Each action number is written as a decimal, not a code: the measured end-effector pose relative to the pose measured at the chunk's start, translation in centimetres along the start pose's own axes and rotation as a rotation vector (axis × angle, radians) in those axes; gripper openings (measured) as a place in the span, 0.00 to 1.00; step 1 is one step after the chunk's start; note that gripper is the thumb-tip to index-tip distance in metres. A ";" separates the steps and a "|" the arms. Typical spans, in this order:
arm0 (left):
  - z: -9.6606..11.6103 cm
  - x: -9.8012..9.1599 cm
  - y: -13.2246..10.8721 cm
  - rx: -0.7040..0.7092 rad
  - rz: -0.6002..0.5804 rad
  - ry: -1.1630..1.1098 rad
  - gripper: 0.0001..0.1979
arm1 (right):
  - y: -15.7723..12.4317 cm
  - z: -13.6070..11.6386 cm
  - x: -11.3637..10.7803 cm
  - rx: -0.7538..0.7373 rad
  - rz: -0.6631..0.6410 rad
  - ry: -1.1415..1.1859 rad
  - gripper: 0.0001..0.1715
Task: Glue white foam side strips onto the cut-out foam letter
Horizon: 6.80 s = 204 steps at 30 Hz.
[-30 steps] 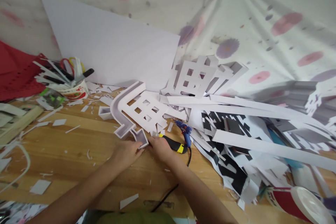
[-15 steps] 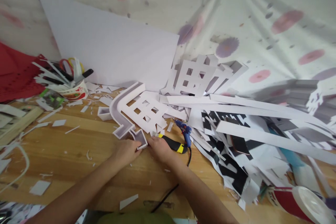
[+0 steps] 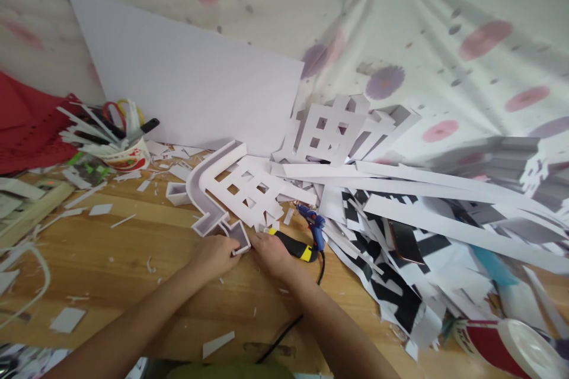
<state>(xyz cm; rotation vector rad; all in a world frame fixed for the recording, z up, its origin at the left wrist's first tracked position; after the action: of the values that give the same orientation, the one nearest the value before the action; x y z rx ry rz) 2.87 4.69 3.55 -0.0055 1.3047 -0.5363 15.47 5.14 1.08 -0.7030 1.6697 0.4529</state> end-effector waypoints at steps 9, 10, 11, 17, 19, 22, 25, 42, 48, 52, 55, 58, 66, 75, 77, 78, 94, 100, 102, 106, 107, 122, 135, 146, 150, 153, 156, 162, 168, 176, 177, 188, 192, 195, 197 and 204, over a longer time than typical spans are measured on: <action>-0.2 0.1 0.4 -0.004 -0.002 -0.028 0.14 | 0.2 0.0 0.2 -0.010 0.000 0.006 0.10; -0.2 0.1 0.4 -0.005 -0.005 -0.027 0.14 | 0.2 0.0 0.2 -0.009 -0.007 -0.001 0.10; -0.2 0.1 0.4 -0.003 -0.006 -0.027 0.14 | 0.2 0.0 0.2 -0.007 -0.014 -0.006 0.10; -0.3 0.0 0.5 0.009 -0.010 -0.034 0.14 | 0.3 -0.2 -0.2 0.001 -0.039 -0.003 0.11; -0.2 0.0 0.5 0.004 -0.018 -0.021 0.13 | 0.4 -0.1 -0.2 0.011 -0.047 -0.009 0.10; -0.1 -0.3 0.4 0.011 -0.027 -0.020 0.12 | 0.4 -0.1 -0.1 0.016 -0.051 -0.030 0.09; 0.1 -0.5 0.4 0.019 -0.026 -0.030 0.12 | 0.5 -0.1 0.0 0.020 -0.060 -0.046 0.10; -0.3 0.1 -0.4 0.033 0.000 0.091 0.12 | 0.5 -0.2 -0.6 0.034 -0.090 0.014 0.11; -0.3 0.1 -0.6 0.108 0.011 0.164 0.12 | -0.3 0.1 -1.9 0.066 -0.057 0.161 0.06; -0.3 -0.1 -0.6 0.117 0.029 0.142 0.13 | -1.2 0.4 -3.5 0.096 0.031 0.268 0.03; -0.2 -0.2 -0.7 0.120 0.037 0.104 0.16 | -1.6 -0.2 -4.9 0.010 0.137 0.273 0.09; -0.4 0.2 -0.7 0.117 0.047 0.111 0.14 | -1.5 -1.2 -5.5 -0.095 0.145 0.194 0.12; -0.9 2.0 -0.6 0.111 0.104 0.139 0.13 | -0.2 -2.0 -4.7 -0.192 0.059 -0.065 0.10; -0.2 1.3 -0.5 0.054 0.095 0.153 0.12 | 0.1 -2.1 -4.7 -0.217 -0.005 -0.106 0.11; -0.1 1.1 -0.5 0.051 0.086 0.160 0.12 | 0.2 -2.2 -4.8 -0.216 -0.004 -0.110 0.11; -0.1 1.0 -0.4 0.050 0.079 0.164 0.12 | 0.2 -2.2 -4.9 -0.218 -0.005 -0.111 0.11; -0.1 1.2 -0.6 0.064 0.105 0.159 0.11 | -0.1 -2.1 -5.0 -0.221 0.017 -0.083 0.10; -0.9 0.6 -2.5 0.044 0.237 -0.162 0.16 | -0.3 -2.3 -5.2 -0.244 0.051 -0.060 0.08; -1.0 0.5 -3.0 0.075 0.243 -0.257 0.14 | -0.3 -2.3 -5.3 -0.236 0.062 -0.051 0.08; -0.9 0.8 -3.1 0.152 0.272 -0.326 0.10 | -0.3 -2.3 -5.3 -0.237 0.068 -0.041 0.09; -0.9 0.8 -3.1 0.165 0.284 -0.328 0.10 | -0.3 -2.3 -5.3 -0.236 0.067 -0.038 0.10; -0.5 1.3 -2.3 0.176 0.276 -0.253 0.08 | -0.4 -2.4 -4.8 -0.295 0.060 -0.024 0.10; 0.0 0.9 -2.6 0.174 0.282 -0.228 0.11 | -2.2 0.3 -3.8 0.020 0.106 0.240 0.05; 0.2 1.5 -2.3 0.190 0.315 -0.160 0.14 | -0.9 -0.5 -3.6 -0.113 0.050 0.116 0.10; 0.3 1.5 -2.3 0.166 0.294 -0.176 0.13 | -0.9 -0.7 -3.6 -0.140 0.040 0.087 0.09; 0.3 1.4 -2.4 0.153 0.283 -0.177 0.12 | -0.9 -1.0 -3.8 -0.140 0.035 0.073 0.08; 0.4 1.3 -2.4 0.138 0.288 -0.168 0.12 | -0.9 -1.2 -3.9 -0.138 0.033 0.077 0.08; 0.4 1.4 -2.3 0.124 0.331 -0.210 0.10 | -1.0 -1.0 -3.5 -0.129 0.064 0.098 0.09; 0.2 1.6 -2.3 0.095 0.355 -0.300 0.14 | -1.0 -1.1 -3.3 -0.107 0.067 0.082 0.09; -0.2 1.3 -2.5 0.033 0.240 -0.457 0.28 | -1.7 -1.0 -3.3 -0.110 0.051 0.207 0.05; -0.3 1.1 -2.7 0.050 0.221 -0.479 0.29 | -1.8 -0.9 -3.3 -0.104 0.054 0.221 0.05; -4.6 -0.8 -4.9 -0.119 0.351 -0.721 0.17 | -3.0 1.1 -2.3 0.083 0.095 0.237 0.09; -3.6 -0.2 -4.5 -0.149 0.246 -0.655 0.18 | -2.5 0.7 -2.0 0.134 0.076 0.242 0.08; -2.7 0.3 -4.2 -0.159 0.214 -0.667 0.19 | -1.9 0.2 -2.0 0.139 0.050 0.258 0.06; -2.8 0.7 -4.1 -0.172 0.224 -0.684 0.21 | -1.6 -0.1 -2.0 0.119 0.034 0.269 0.08; -4.2 2.0 -3.9 -0.250 0.175 -0.895 0.24 | -1.8 0.2 -2.1 0.119 0.001 0.271 0.11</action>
<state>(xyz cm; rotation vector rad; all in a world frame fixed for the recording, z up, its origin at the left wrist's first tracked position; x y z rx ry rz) -2.13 1.71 1.74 -0.3035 0.4781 -0.1668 17.04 4.31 3.25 -0.6984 1.9337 0.2646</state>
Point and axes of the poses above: each hand's wrist, its own y-axis towards the middle knuckle, its own x-axis out of the palm, z = x × y, the point moved 4 cm from there along y, towards the middle knuckle, and after that the axes turned 1 degree about -z, right-handed, at the moved point
